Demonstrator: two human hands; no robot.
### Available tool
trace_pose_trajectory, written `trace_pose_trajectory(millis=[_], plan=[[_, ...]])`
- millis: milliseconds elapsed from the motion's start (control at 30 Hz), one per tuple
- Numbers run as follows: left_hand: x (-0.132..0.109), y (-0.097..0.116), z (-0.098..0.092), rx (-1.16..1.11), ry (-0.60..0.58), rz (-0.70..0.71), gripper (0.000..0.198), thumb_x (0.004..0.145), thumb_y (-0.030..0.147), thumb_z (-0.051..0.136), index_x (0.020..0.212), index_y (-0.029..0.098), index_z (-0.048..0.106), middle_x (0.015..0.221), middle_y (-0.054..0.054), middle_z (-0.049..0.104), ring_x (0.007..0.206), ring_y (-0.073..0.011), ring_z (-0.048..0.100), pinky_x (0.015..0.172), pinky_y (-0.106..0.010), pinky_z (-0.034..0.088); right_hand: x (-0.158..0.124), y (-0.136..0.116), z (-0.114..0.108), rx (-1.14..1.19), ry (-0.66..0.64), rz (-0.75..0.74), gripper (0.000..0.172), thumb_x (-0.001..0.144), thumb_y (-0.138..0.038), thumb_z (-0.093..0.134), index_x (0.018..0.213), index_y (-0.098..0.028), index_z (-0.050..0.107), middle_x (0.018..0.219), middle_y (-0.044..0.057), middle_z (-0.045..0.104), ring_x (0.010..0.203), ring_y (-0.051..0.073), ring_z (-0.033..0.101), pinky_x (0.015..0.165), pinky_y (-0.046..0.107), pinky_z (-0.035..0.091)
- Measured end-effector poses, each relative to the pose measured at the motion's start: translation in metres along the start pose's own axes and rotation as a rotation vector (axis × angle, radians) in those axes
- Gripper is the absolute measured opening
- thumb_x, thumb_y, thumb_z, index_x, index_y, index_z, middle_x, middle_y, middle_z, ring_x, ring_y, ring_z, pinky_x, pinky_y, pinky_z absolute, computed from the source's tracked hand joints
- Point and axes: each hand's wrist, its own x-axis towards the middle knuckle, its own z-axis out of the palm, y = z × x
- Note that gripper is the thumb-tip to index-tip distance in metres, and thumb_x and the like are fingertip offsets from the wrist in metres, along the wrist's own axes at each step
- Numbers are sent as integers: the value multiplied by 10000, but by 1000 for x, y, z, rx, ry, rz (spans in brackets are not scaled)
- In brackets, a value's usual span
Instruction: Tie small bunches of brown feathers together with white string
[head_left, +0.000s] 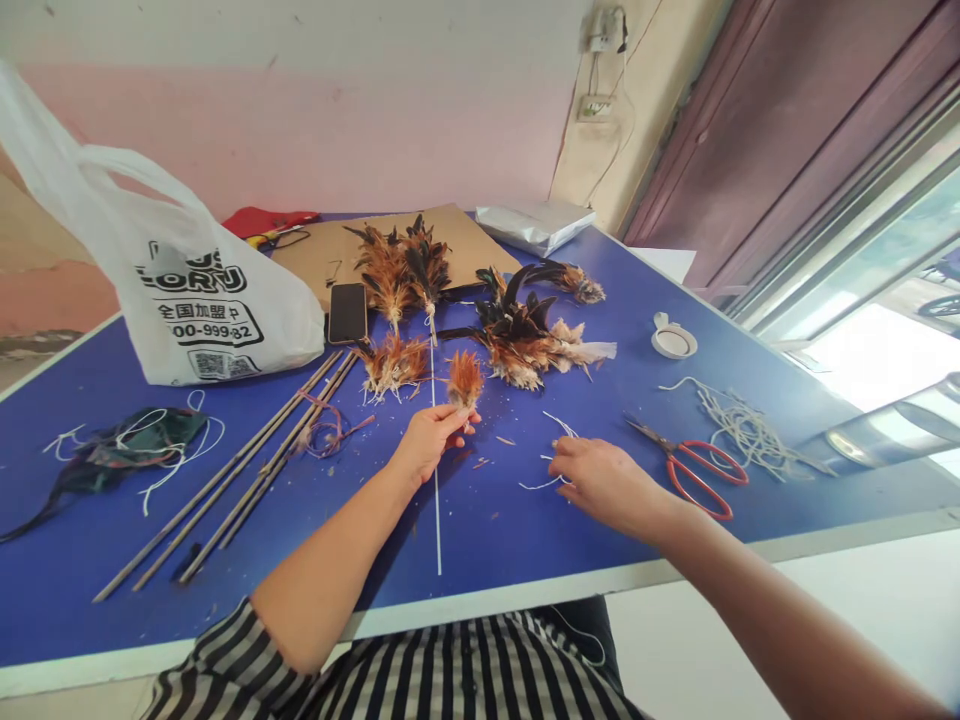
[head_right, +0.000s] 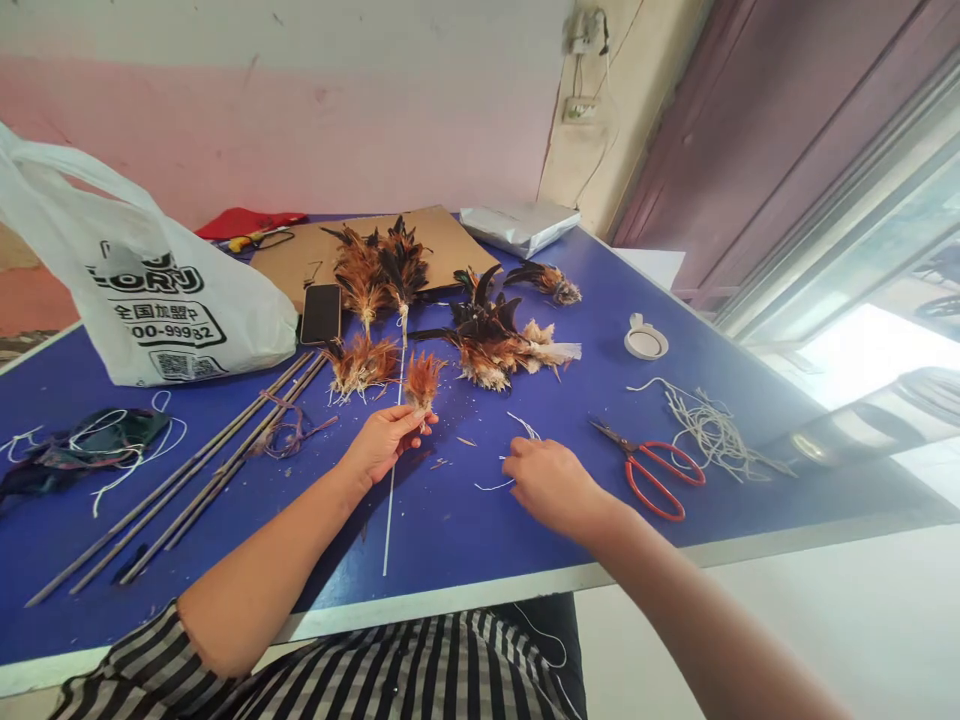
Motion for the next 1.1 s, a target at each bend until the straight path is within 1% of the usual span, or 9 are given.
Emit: trace_pose_trajectory(millis=[133,233,333,433,533,667,867,1000,1100], plan=[[-3,2,2,4,-13,-19,253,608,320,679,759,117,667,830,-92,637,600,-83,531,472,-170,388,8,-2,12,99,11,12,164,743,-150,453,693,-169,608,791,74,585,687,157,562,606,259,399],[-6,5,5,10,-41,-11,245,613,317,677,759,121,671,858,-90,638,600,-75,532,475,-166,393,19,7,7,512,47,129,123,719,-192,480,717,-173,602,712,39,602,615,131,556,563,239,405],[-9,8,7,6,-79,-5,255,626,323,669,787,125,673,829,-90,643,594,-82,543,468,-170,392,34,11,-7,1036,-47,236,147,722,-278,485,763,-162,566,619,18,605,462,100,513,418,212,366],[-12,15,8,-19,-120,2,271,639,323,661,824,125,672,799,-89,645,599,-90,555,467,-170,397,55,7,-16,1312,-115,222,138,680,-286,531,740,-162,525,694,34,636,433,81,506,365,189,341],[-13,26,5,-73,-122,53,235,639,292,665,798,119,672,928,-99,634,621,-82,563,470,-156,407,81,0,-14,1293,-126,215,111,642,-246,548,716,-169,518,569,-3,592,401,78,489,349,179,328],[-8,35,-5,-124,-98,63,200,648,240,664,801,110,668,1009,-110,617,566,-49,550,441,-133,407,111,-9,-5,1085,-24,169,46,620,-189,520,663,-172,521,470,-42,517,367,75,452,361,186,328],[-1,25,-13,-146,-74,-105,163,657,171,660,782,67,656,716,-97,649,641,-116,617,495,-130,461,124,-28,1,822,205,38,95,647,-199,492,669,-162,576,516,-27,541,454,84,458,432,198,332],[1,21,-13,-129,-82,-114,144,677,164,643,768,53,646,737,-114,653,665,-132,628,556,-157,493,122,-35,4,907,230,52,90,653,-236,541,667,-156,579,553,-20,555,490,79,457,465,197,349],[2,21,-13,-92,-23,-107,139,673,163,647,753,49,640,719,-114,652,625,-121,622,568,-173,501,121,-31,10,1139,110,99,164,654,-290,582,747,-156,568,511,-38,521,434,68,437,414,187,331]])
